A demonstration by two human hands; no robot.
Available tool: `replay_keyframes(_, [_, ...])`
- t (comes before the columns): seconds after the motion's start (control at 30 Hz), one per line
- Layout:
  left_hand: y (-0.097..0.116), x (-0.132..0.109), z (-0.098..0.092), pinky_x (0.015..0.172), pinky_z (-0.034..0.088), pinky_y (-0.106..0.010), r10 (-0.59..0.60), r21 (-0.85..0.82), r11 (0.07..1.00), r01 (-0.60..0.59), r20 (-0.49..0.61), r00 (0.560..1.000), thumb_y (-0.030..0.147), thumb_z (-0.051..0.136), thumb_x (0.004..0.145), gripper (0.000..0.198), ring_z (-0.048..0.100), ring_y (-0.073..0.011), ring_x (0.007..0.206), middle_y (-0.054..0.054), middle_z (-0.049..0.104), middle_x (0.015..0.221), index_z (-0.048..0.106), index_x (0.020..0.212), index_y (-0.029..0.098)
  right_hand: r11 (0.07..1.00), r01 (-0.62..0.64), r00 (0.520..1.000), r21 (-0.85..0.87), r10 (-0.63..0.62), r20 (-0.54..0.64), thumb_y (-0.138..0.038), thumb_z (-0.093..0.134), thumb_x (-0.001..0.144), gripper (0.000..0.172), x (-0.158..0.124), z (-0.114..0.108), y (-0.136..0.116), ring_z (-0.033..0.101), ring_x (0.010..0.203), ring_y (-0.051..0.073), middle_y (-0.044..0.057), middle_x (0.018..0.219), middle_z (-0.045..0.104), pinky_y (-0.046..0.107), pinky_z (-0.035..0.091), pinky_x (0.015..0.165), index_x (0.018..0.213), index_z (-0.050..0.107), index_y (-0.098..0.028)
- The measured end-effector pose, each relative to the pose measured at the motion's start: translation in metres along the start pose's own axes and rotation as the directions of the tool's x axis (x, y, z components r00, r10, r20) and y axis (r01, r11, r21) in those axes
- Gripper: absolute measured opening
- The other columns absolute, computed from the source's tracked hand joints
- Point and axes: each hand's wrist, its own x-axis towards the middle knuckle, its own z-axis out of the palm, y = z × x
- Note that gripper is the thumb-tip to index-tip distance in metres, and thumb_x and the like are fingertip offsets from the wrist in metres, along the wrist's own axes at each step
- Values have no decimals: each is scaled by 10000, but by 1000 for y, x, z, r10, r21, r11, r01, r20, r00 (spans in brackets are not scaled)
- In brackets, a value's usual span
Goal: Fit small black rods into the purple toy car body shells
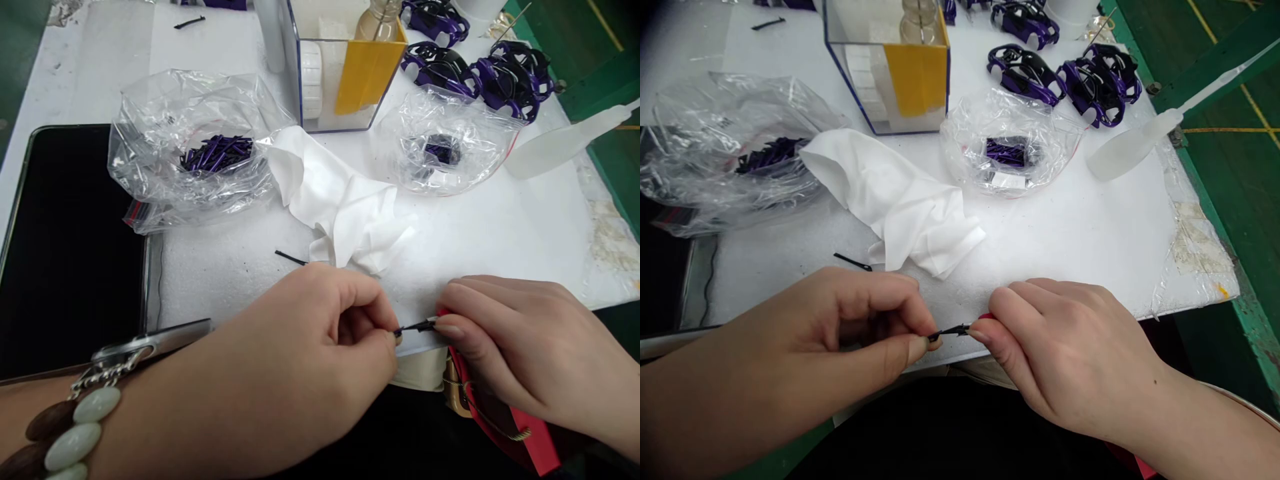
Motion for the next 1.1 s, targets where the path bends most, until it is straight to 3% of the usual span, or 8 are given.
replay_keyframes(0.4, [6, 2, 1, 331, 341, -138, -23, -96, 995, 22, -14, 1000, 372, 537, 843, 182, 440, -81, 432, 65, 529, 544, 623, 735, 254, 985, 56, 993, -164, -72, -92, -346, 307, 1065, 398, 3, 4, -3, 407, 504, 142, -25, 575, 457, 297, 279, 486, 718, 451, -216])
replay_keyframes(0.63, [8, 4, 4, 460, 444, -160, 149, 59, 988, -144, -107, 983, 257, 537, 846, 148, 548, -104, 552, 51, 556, 565, 619, 726, 230, 991, 64, 998, -115, -66, -17, -328, 328, 1055, 368, 1, 1, -4, 392, 501, 153, -31, 571, 417, 329, 249, 518, 716, 431, -225])
replay_keyframes(0.8, [6, 7, 6, 587, 500, -227, 194, 92, 979, -182, -136, 972, 263, 536, 857, 126, 604, -157, 689, 33, 581, 602, 640, 789, 244, 992, 80, 997, -97, -79, 12, -329, 327, 1054, 359, 2, 0, -3, 378, 478, 153, -39, 563, 391, 338, 227, 512, 715, 396, -234])
replay_keyframes(0.97, [6, 4, 4, 566, 485, -231, 233, 185, 961, -207, -129, 964, 208, 538, 848, 130, 603, -150, 675, 31, 612, 623, 635, 767, 240, 993, 92, 994, -77, -88, 58, -333, 319, 1053, 343, 5, -3, -1, 398, 459, 152, -50, 559, 399, 342, 220, 508, 726, 365, -242])
replay_keyframes(1.1, [8, 1, 4, 489, 449, -202, 247, 289, 933, -213, -88, 965, 146, 515, 839, 189, 590, -94, 587, 62, 642, 647, 615, 706, 235, 998, 64, 979, 26, -68, 190, -357, 297, 1054, 359, 9, -11, 1, 435, 416, 156, -63, 530, 451, 344, 207, 478, 716, 362, -252])
